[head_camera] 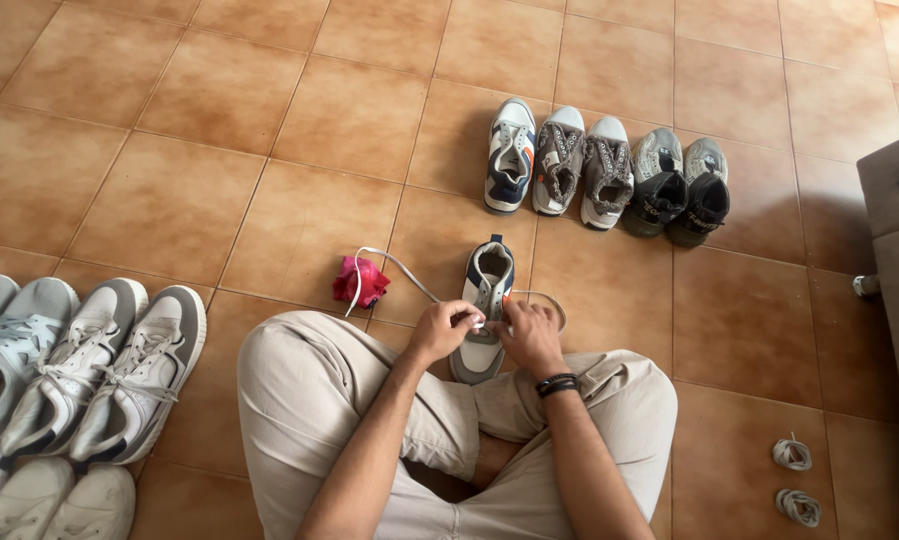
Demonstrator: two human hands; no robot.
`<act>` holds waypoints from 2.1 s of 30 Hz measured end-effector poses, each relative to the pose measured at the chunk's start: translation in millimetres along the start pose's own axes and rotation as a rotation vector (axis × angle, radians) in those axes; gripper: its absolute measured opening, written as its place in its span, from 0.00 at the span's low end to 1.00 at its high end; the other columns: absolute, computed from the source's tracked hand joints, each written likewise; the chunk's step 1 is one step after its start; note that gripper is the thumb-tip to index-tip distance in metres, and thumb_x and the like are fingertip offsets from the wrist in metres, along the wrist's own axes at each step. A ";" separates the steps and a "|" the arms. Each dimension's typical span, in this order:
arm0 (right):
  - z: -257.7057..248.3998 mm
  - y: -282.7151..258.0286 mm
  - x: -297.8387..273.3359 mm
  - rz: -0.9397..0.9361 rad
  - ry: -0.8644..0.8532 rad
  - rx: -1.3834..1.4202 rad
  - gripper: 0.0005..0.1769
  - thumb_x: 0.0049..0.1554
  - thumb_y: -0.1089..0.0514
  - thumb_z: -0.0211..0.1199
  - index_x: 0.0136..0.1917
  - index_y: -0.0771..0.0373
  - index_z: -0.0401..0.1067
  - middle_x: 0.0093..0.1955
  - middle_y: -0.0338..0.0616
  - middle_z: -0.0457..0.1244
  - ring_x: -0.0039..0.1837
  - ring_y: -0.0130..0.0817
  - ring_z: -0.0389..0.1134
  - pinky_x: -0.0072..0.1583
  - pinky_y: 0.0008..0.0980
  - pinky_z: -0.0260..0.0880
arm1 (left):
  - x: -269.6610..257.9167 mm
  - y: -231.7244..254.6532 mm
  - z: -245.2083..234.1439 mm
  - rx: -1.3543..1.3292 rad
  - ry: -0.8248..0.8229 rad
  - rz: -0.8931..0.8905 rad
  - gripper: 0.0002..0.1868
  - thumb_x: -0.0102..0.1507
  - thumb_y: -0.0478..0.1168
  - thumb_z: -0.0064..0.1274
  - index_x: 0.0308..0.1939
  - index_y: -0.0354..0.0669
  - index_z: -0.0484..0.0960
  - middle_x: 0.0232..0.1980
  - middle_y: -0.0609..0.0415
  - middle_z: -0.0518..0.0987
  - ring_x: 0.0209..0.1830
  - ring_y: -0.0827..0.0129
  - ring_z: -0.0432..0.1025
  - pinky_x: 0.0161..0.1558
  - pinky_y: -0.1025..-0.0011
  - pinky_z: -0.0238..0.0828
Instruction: The person sits on a tiled floor and threads a white shoelace through the eyelets of a single sneaker, pulling the lace tight and adjusting it repeatedly. Several other shoes are arranged nearby, but only one shoe is actively worked on during the clip.
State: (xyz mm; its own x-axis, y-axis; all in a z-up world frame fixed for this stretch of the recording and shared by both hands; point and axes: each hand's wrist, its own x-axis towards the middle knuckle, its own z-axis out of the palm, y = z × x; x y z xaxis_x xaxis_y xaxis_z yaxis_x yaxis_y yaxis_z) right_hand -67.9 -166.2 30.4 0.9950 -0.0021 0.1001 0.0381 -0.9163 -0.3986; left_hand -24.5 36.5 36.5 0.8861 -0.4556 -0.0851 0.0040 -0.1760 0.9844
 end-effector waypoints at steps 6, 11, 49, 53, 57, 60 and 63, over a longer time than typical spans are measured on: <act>-1.8 24.4 9.6 0.067 -0.066 0.508 0.09 0.50 0.53 0.71 0.38 0.59 0.76 0.39 0.41 0.69 0.45 0.41 0.73 0.49 0.40 0.71 | 10.0 -11.4 -1.8 0.602 0.255 0.297 0.05 0.61 0.34 0.58 0.41 0.46 0.82 0.44 0.54 0.81 0.47 0.57 0.75 0.46 0.61 0.72; -38.6 68.5 -4.1 0.359 0.069 0.303 0.07 0.51 0.53 0.70 0.40 0.56 0.78 0.44 0.39 0.70 0.50 0.42 0.71 0.49 0.45 0.68 | 28.9 -23.1 -4.0 0.757 0.050 0.283 0.11 0.56 0.45 0.66 0.35 0.48 0.81 0.42 0.54 0.78 0.49 0.57 0.71 0.50 0.56 0.66; -11.5 12.0 7.0 0.236 -0.092 0.143 0.09 0.55 0.51 0.67 0.42 0.58 0.77 0.44 0.44 0.70 0.46 0.47 0.71 0.45 0.44 0.68 | 22.9 -48.5 -2.9 0.635 0.136 -0.039 0.04 0.57 0.39 0.61 0.32 0.45 0.83 0.33 0.48 0.83 0.38 0.52 0.79 0.41 0.54 0.74; -20.3 10.8 -4.0 0.323 -0.104 0.151 0.13 0.57 0.46 0.65 0.44 0.57 0.78 0.40 0.44 0.71 0.44 0.45 0.72 0.46 0.43 0.69 | 3.6 -28.7 -9.7 0.597 0.193 0.019 0.05 0.59 0.41 0.60 0.31 0.45 0.86 0.35 0.48 0.83 0.39 0.51 0.78 0.41 0.55 0.73; -45.0 6.6 -18.7 0.308 -0.044 0.338 0.12 0.59 0.49 0.64 0.45 0.60 0.78 0.36 0.43 0.70 0.39 0.37 0.69 0.44 0.37 0.67 | -20.1 17.9 -21.8 0.433 0.201 0.131 0.07 0.61 0.42 0.60 0.33 0.44 0.86 0.37 0.51 0.83 0.37 0.55 0.78 0.39 0.59 0.72; -67.5 -2.7 -29.6 0.244 -0.033 0.556 0.11 0.60 0.54 0.64 0.44 0.64 0.77 0.34 0.39 0.67 0.38 0.26 0.65 0.42 0.30 0.64 | -35.7 62.2 -30.7 0.326 0.122 0.127 0.09 0.61 0.44 0.60 0.35 0.42 0.86 0.35 0.52 0.82 0.32 0.62 0.77 0.37 0.64 0.72; -94.3 -19.1 -35.3 0.185 -0.038 0.812 0.10 0.62 0.56 0.62 0.45 0.66 0.76 0.35 0.34 0.64 0.39 0.20 0.61 0.42 0.23 0.61 | -47.1 113.4 -32.0 0.187 0.107 0.263 0.09 0.63 0.43 0.60 0.36 0.40 0.86 0.35 0.54 0.82 0.31 0.70 0.76 0.35 0.70 0.71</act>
State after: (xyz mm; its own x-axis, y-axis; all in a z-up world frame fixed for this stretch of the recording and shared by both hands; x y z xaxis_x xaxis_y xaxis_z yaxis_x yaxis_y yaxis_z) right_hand -112.5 -186.4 120.5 0.9936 -0.0977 -0.0564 -0.0857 -0.3285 -0.9406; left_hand -50.9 65.9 157.0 0.8891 -0.4144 0.1940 -0.3073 -0.2265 0.9243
